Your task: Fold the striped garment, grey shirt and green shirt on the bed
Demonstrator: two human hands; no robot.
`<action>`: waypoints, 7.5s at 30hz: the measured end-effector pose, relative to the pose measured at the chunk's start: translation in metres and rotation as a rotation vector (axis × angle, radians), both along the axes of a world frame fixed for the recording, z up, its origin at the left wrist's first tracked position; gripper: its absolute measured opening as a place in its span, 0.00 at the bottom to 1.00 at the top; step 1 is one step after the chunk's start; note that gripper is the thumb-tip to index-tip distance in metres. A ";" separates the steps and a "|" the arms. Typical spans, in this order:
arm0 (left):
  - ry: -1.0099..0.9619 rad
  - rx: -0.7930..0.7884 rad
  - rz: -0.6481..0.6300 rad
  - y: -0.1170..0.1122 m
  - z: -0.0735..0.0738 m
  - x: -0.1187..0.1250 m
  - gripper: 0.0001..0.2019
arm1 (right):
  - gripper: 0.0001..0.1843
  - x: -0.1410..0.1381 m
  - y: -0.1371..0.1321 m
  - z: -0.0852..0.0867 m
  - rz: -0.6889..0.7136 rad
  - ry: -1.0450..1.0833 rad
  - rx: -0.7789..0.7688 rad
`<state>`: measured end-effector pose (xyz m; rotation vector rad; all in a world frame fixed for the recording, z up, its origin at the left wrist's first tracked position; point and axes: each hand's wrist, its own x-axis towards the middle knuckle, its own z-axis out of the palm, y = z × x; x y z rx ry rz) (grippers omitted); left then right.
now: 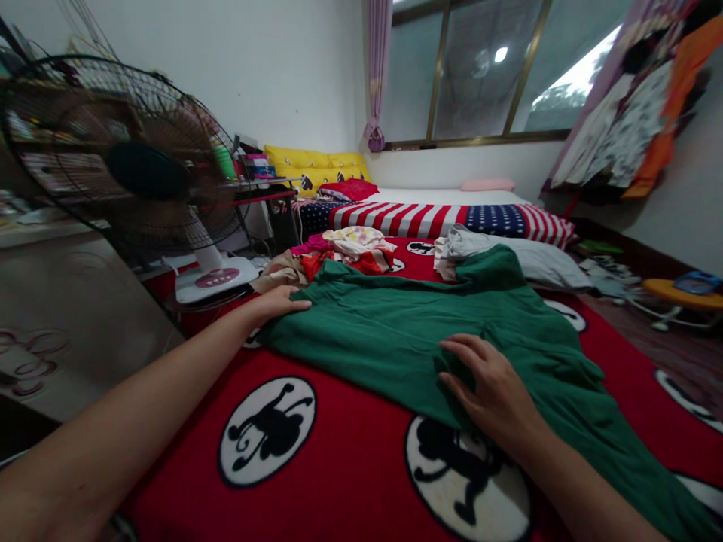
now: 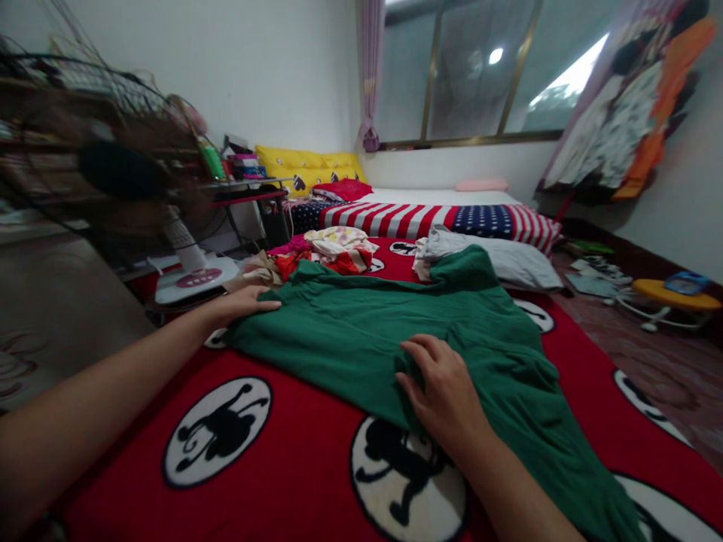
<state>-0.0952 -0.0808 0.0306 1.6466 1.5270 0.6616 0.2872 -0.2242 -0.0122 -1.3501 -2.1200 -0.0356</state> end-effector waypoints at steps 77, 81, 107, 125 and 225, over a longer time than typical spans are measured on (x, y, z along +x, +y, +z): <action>0.336 0.781 -1.204 -0.134 -0.046 0.294 0.30 | 0.08 0.142 0.008 0.000 -0.653 0.353 -0.119; 0.355 0.739 -1.204 -0.134 -0.046 0.295 0.35 | 0.15 0.140 0.006 0.005 -0.642 0.359 -0.090; 0.388 1.013 -1.097 -0.144 -0.034 0.277 0.04 | 0.11 0.130 -0.138 0.028 -0.684 0.113 -0.609; 0.391 1.074 -1.137 -0.142 -0.030 0.275 0.06 | 0.14 0.143 -0.160 0.014 -0.671 0.561 -0.601; 0.826 0.643 -0.209 0.028 0.029 0.116 0.19 | 0.25 0.037 -0.010 0.033 -0.184 0.062 -0.526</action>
